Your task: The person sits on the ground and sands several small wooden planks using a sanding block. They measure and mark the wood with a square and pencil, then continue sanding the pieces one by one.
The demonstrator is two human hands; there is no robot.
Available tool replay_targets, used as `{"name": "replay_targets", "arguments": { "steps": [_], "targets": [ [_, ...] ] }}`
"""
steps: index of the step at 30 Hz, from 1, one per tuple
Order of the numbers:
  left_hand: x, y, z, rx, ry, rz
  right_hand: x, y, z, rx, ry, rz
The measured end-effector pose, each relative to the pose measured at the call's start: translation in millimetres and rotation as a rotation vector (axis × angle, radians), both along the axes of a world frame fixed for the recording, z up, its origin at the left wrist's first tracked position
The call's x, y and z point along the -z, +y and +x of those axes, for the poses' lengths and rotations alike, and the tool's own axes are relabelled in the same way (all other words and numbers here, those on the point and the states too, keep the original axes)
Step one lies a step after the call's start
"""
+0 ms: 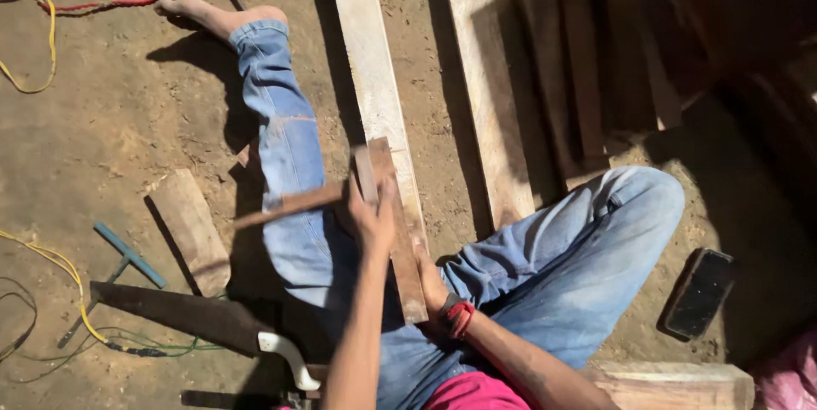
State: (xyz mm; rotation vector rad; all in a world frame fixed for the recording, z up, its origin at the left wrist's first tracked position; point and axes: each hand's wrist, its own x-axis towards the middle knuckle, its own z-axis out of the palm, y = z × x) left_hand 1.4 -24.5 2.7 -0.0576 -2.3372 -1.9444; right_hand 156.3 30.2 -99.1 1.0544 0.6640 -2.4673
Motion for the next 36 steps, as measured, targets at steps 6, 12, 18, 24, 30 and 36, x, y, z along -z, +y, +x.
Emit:
{"name": "replay_targets", "arguments": {
  "steps": [6,12,18,24,30,36],
  "targets": [
    [17.0,-0.2,-2.8,-0.037,-0.112,-0.062,7.5,-1.5,2.4,-0.007,0.001,0.001],
    [21.8,5.5,-60.3,-0.035,0.006,-0.108,-5.2,-0.4,2.3,-0.079,-0.071,0.045],
    [-31.2,-15.6,72.4,-0.031,-0.148,-0.165,-14.9,1.2,-18.7,0.02,0.108,-0.139],
    [-34.5,-15.6,98.9,-0.064,-0.117,-0.118,-31.8,5.8,-23.9,0.016,0.072,-0.15],
    [-41.8,-9.2,94.9,-0.119,-0.147,0.234,-33.0,10.0,-36.6,0.143,0.293,-0.223],
    [-54.4,-21.6,81.3,-0.125,-0.148,0.363,-31.6,6.3,-38.3,0.008,0.403,-0.053]
  ]
}}
